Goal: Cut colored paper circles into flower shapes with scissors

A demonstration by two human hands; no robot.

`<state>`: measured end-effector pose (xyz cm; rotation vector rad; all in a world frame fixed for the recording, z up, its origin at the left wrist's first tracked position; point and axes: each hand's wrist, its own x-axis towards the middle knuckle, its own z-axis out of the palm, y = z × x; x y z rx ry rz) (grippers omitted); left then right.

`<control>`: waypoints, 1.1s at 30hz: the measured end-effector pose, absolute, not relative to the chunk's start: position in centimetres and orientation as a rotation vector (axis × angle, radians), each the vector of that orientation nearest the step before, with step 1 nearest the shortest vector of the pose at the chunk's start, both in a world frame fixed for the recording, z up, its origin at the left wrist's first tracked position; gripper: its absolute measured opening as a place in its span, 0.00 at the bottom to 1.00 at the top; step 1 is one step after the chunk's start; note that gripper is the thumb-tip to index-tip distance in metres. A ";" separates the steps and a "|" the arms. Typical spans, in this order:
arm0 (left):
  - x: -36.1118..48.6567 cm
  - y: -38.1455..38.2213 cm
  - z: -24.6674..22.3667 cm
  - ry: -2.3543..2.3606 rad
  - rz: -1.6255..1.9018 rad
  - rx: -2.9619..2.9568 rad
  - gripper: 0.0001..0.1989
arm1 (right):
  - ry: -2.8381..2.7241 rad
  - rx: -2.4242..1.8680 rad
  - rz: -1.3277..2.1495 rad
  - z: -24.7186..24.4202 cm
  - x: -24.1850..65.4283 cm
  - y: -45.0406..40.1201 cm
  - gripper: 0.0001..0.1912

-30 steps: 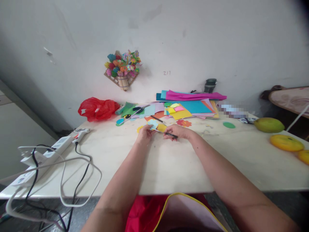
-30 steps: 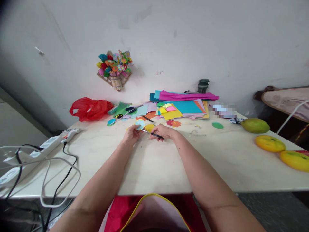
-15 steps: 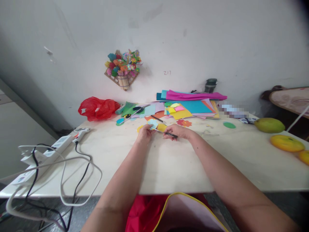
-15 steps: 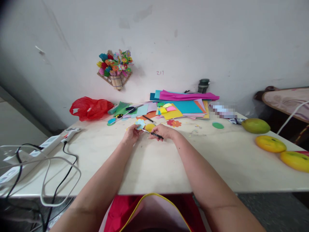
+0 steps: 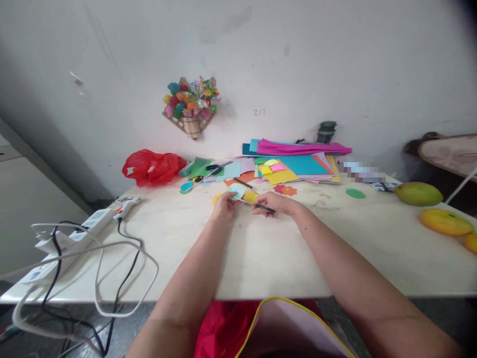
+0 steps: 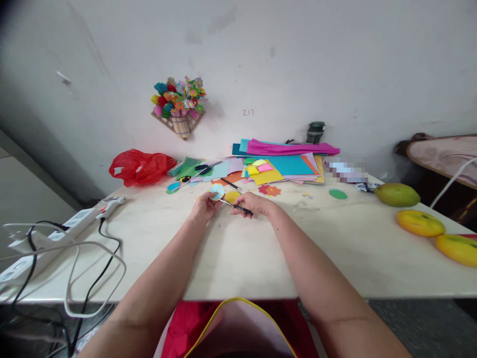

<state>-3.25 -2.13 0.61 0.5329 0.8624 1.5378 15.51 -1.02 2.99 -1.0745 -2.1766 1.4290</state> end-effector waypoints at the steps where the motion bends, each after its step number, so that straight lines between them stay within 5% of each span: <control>1: -3.2 -2.1 0.6 0.862 1.537 0.530 0.10 | -2.179 -1.076 1.428 3.0 15.5 -1.0 0.19; 33: -3.1 -2.4 1.2 0.854 1.498 0.507 0.13 | -2.229 -1.061 1.383 3.5 15.9 -1.1 0.20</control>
